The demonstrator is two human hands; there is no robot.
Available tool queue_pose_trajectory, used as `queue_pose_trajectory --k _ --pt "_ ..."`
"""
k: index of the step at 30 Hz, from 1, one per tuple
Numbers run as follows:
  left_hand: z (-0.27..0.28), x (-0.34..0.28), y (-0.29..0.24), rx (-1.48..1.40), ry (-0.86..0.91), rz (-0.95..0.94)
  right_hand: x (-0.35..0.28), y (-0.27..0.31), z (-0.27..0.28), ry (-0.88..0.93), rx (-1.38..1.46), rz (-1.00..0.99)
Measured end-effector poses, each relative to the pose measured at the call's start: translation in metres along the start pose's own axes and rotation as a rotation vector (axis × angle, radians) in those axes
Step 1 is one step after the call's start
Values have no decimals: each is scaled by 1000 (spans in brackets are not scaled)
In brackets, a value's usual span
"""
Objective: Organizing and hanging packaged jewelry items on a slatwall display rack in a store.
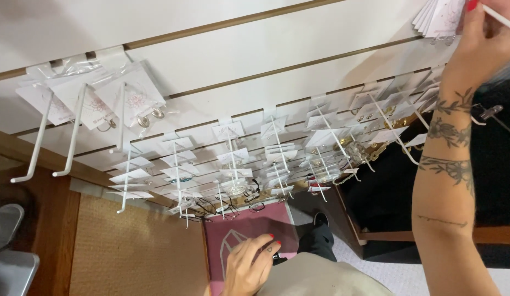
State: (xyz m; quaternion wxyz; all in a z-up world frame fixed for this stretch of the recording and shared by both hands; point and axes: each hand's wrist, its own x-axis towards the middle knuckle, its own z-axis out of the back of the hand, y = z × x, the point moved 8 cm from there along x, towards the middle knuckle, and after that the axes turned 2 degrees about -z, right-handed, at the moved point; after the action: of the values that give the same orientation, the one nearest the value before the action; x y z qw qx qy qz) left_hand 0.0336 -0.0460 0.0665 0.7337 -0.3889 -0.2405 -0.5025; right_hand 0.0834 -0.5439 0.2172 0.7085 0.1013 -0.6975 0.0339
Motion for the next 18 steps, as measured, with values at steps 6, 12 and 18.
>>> queue_pose_trajectory --k 6,12,18 --pt "2 -4 2 20 -13 4 -32 -34 6 -110 23 -329" --pt "7 -11 4 41 -24 10 -87 58 2 -245 440 -922" --pt "12 -14 7 69 12 81 -72 267 -113 393 449 -406"
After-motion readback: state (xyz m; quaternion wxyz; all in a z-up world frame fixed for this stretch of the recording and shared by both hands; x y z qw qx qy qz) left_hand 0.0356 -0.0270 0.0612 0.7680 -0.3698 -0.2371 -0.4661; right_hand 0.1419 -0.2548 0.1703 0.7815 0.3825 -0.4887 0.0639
